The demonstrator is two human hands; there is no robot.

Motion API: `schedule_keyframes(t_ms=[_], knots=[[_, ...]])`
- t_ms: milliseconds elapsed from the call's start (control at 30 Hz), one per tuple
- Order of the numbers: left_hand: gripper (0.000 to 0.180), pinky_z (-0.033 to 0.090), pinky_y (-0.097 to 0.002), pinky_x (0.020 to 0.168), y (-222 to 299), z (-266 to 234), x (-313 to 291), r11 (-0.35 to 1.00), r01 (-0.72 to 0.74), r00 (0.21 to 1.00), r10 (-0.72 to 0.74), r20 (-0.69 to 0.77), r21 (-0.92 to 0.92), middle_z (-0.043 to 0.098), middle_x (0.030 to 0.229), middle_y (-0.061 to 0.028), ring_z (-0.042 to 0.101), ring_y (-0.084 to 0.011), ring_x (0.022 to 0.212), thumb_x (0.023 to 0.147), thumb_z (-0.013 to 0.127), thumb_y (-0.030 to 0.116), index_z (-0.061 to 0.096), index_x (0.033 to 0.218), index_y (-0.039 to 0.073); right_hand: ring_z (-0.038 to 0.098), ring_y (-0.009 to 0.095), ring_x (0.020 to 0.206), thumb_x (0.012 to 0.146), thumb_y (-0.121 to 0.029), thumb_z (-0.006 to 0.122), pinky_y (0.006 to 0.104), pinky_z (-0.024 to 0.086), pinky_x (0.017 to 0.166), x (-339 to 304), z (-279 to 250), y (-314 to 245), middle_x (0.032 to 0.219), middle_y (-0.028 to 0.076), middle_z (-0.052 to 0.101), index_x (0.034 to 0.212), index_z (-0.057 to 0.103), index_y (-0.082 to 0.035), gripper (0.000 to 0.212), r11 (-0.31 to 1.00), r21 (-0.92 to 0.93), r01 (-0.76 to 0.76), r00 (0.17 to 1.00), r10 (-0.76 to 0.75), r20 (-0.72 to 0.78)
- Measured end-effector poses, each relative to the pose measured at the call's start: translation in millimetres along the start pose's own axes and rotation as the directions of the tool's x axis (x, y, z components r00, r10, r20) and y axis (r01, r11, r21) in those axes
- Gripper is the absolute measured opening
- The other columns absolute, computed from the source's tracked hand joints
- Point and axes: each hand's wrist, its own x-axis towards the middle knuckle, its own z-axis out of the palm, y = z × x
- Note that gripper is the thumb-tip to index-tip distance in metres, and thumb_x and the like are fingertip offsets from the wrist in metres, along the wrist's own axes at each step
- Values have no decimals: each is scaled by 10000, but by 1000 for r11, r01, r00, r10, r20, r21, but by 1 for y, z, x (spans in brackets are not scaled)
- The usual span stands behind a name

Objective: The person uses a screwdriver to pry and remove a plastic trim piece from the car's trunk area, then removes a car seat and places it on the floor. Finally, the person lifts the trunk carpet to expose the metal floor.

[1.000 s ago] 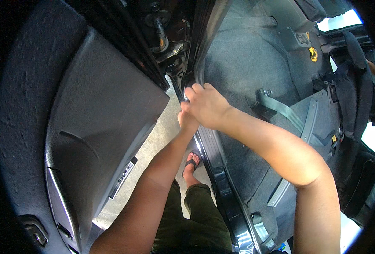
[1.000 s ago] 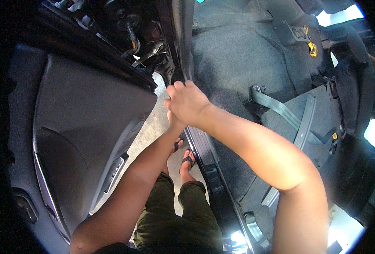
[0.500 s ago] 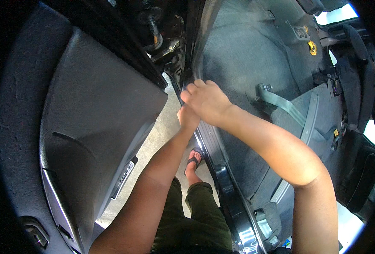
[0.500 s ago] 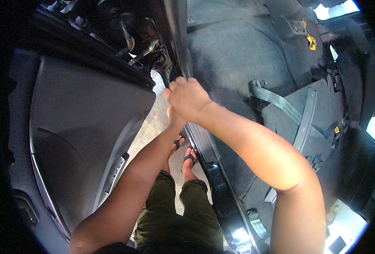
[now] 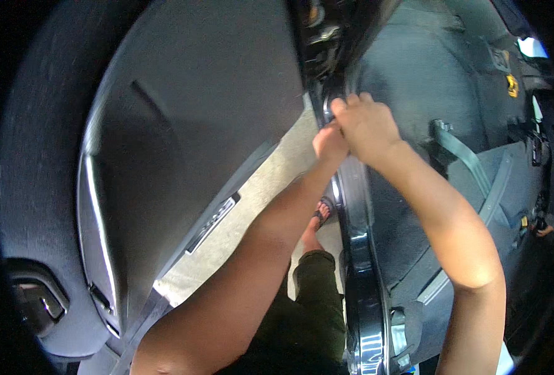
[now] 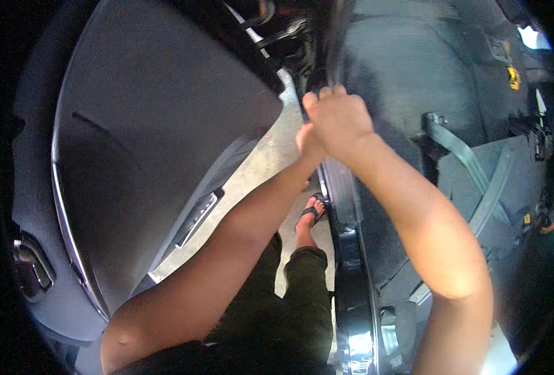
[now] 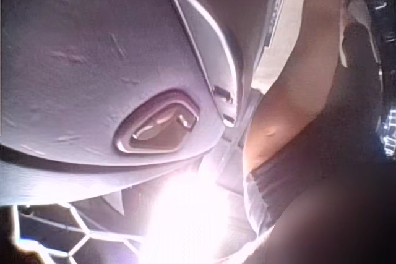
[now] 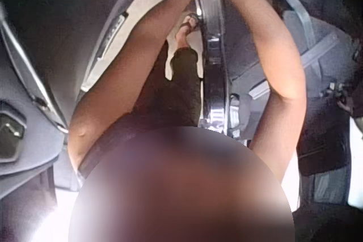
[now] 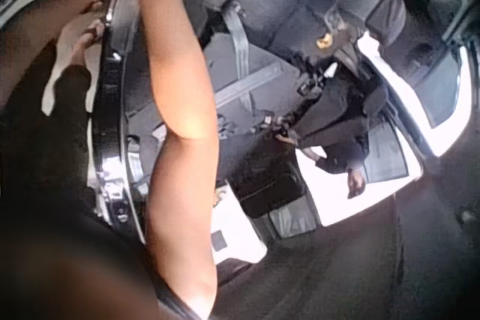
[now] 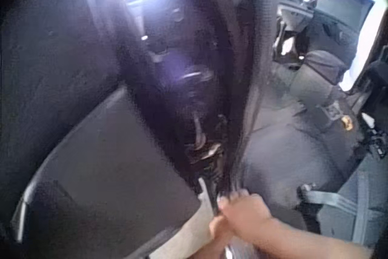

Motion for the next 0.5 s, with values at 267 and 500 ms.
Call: schedule_keyframes(t_ms=[267,500], knots=[[228,562,-495,849,20,-13,-8,997,64,997,-65,-43,-33,760,958,-170,737,-371,936,926,609,287,673,1015,87,696,380,984,834,-98,690,480,585,775,-13,12,-2,1064,186,662,1059,595,-28,254,967,255,9,993,22,-120],[211,604,-421,768,4,1,2,965,-191,975,207,-75,182,771,943,-123,767,-279,900,922,623,284,684,999,97,747,346,875,855,-195,696,453,605,741,-17,7,-4,921,155,727,1050,616,-63,248,990,128,-65,996,72,-54]])
